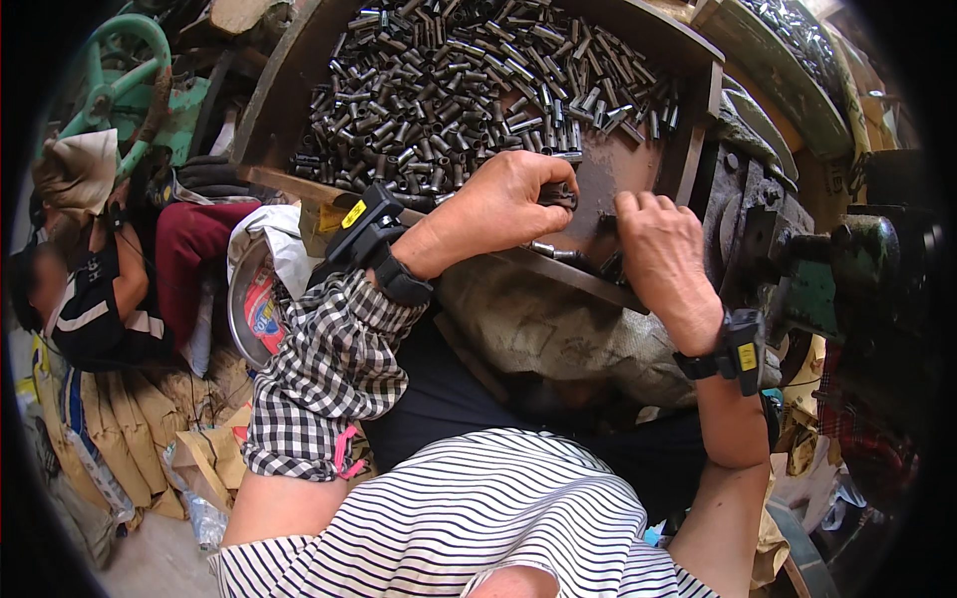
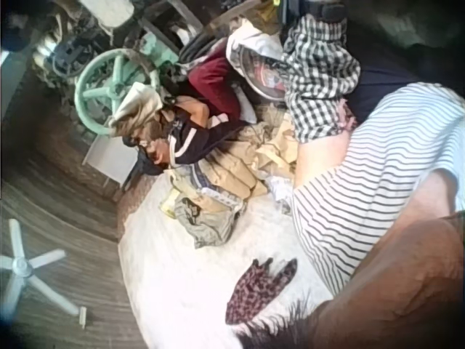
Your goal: Inserting small metal pins and tubes into a manual press machine to process or join them.
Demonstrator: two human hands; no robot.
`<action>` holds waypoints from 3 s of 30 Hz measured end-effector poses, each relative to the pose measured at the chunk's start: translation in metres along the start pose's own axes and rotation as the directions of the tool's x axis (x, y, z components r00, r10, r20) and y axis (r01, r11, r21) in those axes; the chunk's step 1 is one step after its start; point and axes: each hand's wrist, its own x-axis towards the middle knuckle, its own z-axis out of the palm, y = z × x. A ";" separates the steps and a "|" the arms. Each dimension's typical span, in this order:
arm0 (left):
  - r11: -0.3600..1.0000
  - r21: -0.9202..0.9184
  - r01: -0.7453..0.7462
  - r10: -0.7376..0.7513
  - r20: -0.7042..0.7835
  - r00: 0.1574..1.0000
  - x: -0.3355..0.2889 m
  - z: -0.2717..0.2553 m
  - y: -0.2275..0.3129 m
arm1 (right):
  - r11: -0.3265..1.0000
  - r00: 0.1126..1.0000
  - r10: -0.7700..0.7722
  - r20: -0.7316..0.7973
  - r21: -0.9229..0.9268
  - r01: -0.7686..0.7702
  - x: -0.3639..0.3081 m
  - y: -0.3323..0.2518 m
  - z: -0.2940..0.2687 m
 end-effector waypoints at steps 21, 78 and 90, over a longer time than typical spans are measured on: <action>0.761 0.612 -0.215 0.049 0.277 0.960 0.030 0.051 0.011 | 0.789 0.973 -0.016 -0.231 0.594 0.154 -0.050 0.041 -0.015; 0.829 -0.550 0.106 -0.076 0.078 0.994 0.062 0.120 0.081 | -0.681 0.848 0.318 0.423 0.724 -0.106 -0.092 0.114 -0.015; 0.925 -0.367 0.094 -0.043 0.147 0.988 0.074 0.135 0.087 | -0.749 0.821 0.191 0.538 0.620 -0.232 -0.097 0.132 -0.015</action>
